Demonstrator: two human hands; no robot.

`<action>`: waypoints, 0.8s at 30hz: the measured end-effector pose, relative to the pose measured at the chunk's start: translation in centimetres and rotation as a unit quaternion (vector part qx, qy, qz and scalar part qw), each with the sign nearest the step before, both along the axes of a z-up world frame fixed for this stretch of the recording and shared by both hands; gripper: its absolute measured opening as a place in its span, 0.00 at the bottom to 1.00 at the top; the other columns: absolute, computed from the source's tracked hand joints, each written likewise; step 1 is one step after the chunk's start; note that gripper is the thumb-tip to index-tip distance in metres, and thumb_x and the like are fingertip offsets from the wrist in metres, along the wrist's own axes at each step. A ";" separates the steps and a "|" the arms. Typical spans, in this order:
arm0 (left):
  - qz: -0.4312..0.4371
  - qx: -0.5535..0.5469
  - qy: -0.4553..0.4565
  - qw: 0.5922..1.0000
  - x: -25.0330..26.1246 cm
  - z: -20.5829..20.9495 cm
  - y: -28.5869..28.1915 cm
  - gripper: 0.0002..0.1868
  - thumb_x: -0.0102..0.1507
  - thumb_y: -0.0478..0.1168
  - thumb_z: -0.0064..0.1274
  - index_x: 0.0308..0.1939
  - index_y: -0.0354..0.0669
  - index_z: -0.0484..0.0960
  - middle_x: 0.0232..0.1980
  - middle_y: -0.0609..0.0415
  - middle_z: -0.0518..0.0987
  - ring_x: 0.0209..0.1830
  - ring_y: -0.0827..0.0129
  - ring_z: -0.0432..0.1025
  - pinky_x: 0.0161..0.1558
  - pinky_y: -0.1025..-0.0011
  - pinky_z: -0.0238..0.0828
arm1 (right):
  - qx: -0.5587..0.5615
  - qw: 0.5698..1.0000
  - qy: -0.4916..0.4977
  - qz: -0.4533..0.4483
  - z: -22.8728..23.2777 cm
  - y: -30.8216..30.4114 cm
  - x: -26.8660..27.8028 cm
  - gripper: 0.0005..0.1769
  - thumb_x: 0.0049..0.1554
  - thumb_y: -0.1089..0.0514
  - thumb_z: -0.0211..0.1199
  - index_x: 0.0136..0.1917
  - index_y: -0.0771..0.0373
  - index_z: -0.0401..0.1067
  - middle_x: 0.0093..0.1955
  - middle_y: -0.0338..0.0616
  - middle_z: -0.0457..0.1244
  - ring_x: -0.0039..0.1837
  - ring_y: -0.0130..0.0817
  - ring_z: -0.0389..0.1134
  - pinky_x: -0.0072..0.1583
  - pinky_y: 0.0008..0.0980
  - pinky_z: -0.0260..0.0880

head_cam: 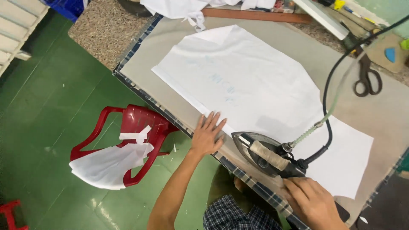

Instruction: The person irons a white shirt laid out on a work table. They use a steam iron to press the fabric, repeatedly smoothing the surface and edges while occasionally using a black rectangular pressing tool to hold the fabric flat.

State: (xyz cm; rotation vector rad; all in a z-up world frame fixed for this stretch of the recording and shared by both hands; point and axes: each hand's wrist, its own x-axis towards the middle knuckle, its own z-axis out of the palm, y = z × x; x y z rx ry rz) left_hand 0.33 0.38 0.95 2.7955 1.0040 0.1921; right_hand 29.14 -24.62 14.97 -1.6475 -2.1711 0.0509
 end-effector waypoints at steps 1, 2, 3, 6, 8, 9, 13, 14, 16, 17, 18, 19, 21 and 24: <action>0.008 -0.001 0.003 1.000 -0.3 -0.1 0.1 0.35 0.71 0.60 0.23 0.80 0.54 0.56 0.83 0.46 0.53 0.84 0.54 0.44 0.80 0.47 0.28 | -0.001 1.000 0.003 0.008 0.1 1.8 -0.7 0.17 0.56 0.51 0.67 0.54 0.64 0.74 0.51 0.47 0.69 0.49 0.42 0.71 0.51 0.38 0.76; -0.002 0.005 -0.031 1.000 -0.5 -0.2 0.2 0.33 0.71 0.57 0.29 0.80 0.54 0.57 0.83 0.47 0.55 0.84 0.54 0.47 0.81 0.48 0.30 | 0.021 0.999 -0.014 0.022 0.4 3.5 -1.5 0.18 0.56 0.52 0.68 0.56 0.65 0.74 0.53 0.47 0.68 0.50 0.42 0.69 0.51 0.36 0.74; -0.012 0.011 -0.065 0.998 -0.6 -0.2 0.3 0.32 0.71 0.55 0.34 0.80 0.55 0.59 0.82 0.49 0.57 0.84 0.54 0.50 0.81 0.48 0.32 | 0.044 0.998 -0.031 0.036 0.6 5.2 -2.3 0.19 0.57 0.53 0.68 0.57 0.66 0.73 0.54 0.48 0.68 0.51 0.42 0.67 0.52 0.35 0.72; 0.010 0.017 0.122 0.992 -2.9 0.6 5.4 0.34 0.74 0.64 0.12 0.82 0.60 0.41 0.85 0.55 0.38 0.84 0.61 0.32 0.80 0.49 0.21 | -0.064 0.995 -0.066 -0.024 -1.6 8.1 -3.0 0.34 0.55 0.49 0.65 0.71 0.61 0.64 0.61 0.49 0.64 0.58 0.46 0.67 0.59 0.41 0.72; 0.079 0.029 0.152 0.985 -6.3 0.4 10.3 0.34 0.73 0.64 0.13 0.82 0.61 0.42 0.85 0.53 0.39 0.84 0.59 0.33 0.80 0.49 0.23 | -0.110 0.990 -0.083 -0.025 -3.6 8.9 -2.9 0.34 0.56 0.45 0.63 0.71 0.64 0.64 0.59 0.51 0.65 0.56 0.46 0.69 0.54 0.41 0.75; 0.143 0.043 0.180 0.972 -8.1 0.4 12.7 0.34 0.73 0.65 0.14 0.82 0.63 0.43 0.85 0.52 0.41 0.84 0.57 0.35 0.79 0.49 0.25 | -0.154 0.982 -0.101 -0.029 -4.7 9.1 -3.0 0.36 0.57 0.42 0.61 0.70 0.66 0.63 0.58 0.52 0.66 0.53 0.47 0.70 0.49 0.41 0.77; 0.390 0.112 -0.028 0.914 -10.9 -0.8 14.9 0.37 0.76 0.55 0.28 0.81 0.33 0.47 0.81 0.24 0.46 0.83 0.33 0.40 0.79 0.39 0.33 | -0.183 0.980 -0.067 -0.040 -6.4 9.4 -2.9 0.36 0.58 0.43 0.60 0.71 0.70 0.63 0.53 0.52 0.69 0.51 0.47 0.73 0.47 0.42 0.80; 0.319 0.131 -0.036 0.938 -9.8 0.3 13.8 0.35 0.75 0.54 0.33 0.79 0.34 0.53 0.81 0.29 0.50 0.83 0.37 0.44 0.79 0.38 0.36 | -0.221 0.973 -0.049 -0.045 -6.7 9.3 -2.8 0.38 0.58 0.41 0.60 0.72 0.68 0.61 0.52 0.51 0.69 0.50 0.46 0.73 0.45 0.42 0.81; 0.245 0.146 -0.043 0.958 -7.4 1.7 11.3 0.33 0.75 0.54 0.38 0.78 0.36 0.59 0.81 0.33 0.55 0.83 0.42 0.47 0.79 0.37 0.39 | -0.262 0.963 -0.031 -0.051 -6.5 9.9 -2.8 0.40 0.58 0.38 0.60 0.73 0.67 0.60 0.52 0.49 0.68 0.50 0.45 0.74 0.43 0.42 0.82; 0.156 0.135 -0.022 0.978 -6.1 1.8 9.8 0.34 0.74 0.58 0.37 0.76 0.39 0.63 0.81 0.39 0.57 0.82 0.47 0.49 0.79 0.41 0.41 | -0.316 0.946 -0.024 -0.063 -6.0 10.4 -3.0 0.41 0.58 0.38 0.58 0.75 0.63 0.56 0.55 0.48 0.68 0.52 0.44 0.73 0.41 0.44 0.82; 0.063 0.123 -0.002 0.990 -4.7 2.0 8.3 0.35 0.73 0.62 0.35 0.75 0.43 0.67 0.80 0.44 0.59 0.82 0.51 0.51 0.79 0.44 0.43 | -0.370 0.926 -0.016 -0.077 -5.4 10.8 -3.2 0.41 0.58 0.37 0.57 0.77 0.60 0.53 0.57 0.46 0.67 0.54 0.44 0.73 0.40 0.46 0.83; 0.059 0.119 -0.002 0.991 -4.0 1.9 7.3 0.35 0.73 0.62 0.35 0.75 0.43 0.67 0.80 0.44 0.59 0.82 0.51 0.51 0.79 0.44 0.43 | -0.374 0.924 -0.015 -0.080 -5.3 11.1 -3.6 0.41 0.58 0.37 0.57 0.77 0.60 0.53 0.57 0.46 0.67 0.54 0.44 0.73 0.40 0.46 0.83; -0.027 0.032 0.058 0.997 -2.4 1.8 5.4 0.41 0.73 0.66 0.14 0.80 0.46 0.55 0.83 0.45 0.53 0.85 0.56 0.43 0.81 0.51 0.29 | -0.409 0.908 -0.042 -0.084 -4.8 11.9 -3.8 0.40 0.60 0.35 0.53 0.78 0.52 0.49 0.44 0.43 0.66 0.29 0.46 0.69 0.27 0.45 0.69; -0.073 0.038 -0.006 0.997 -1.9 1.4 3.7 0.40 0.72 0.67 0.31 0.79 0.46 0.61 0.81 0.44 0.59 0.82 0.54 0.52 0.81 0.50 0.36 | -0.432 0.895 -0.057 -0.098 -5.0 11.5 -3.8 0.37 0.63 0.38 0.48 0.79 0.53 0.49 0.48 0.49 0.67 0.34 0.59 0.71 0.34 0.56 0.72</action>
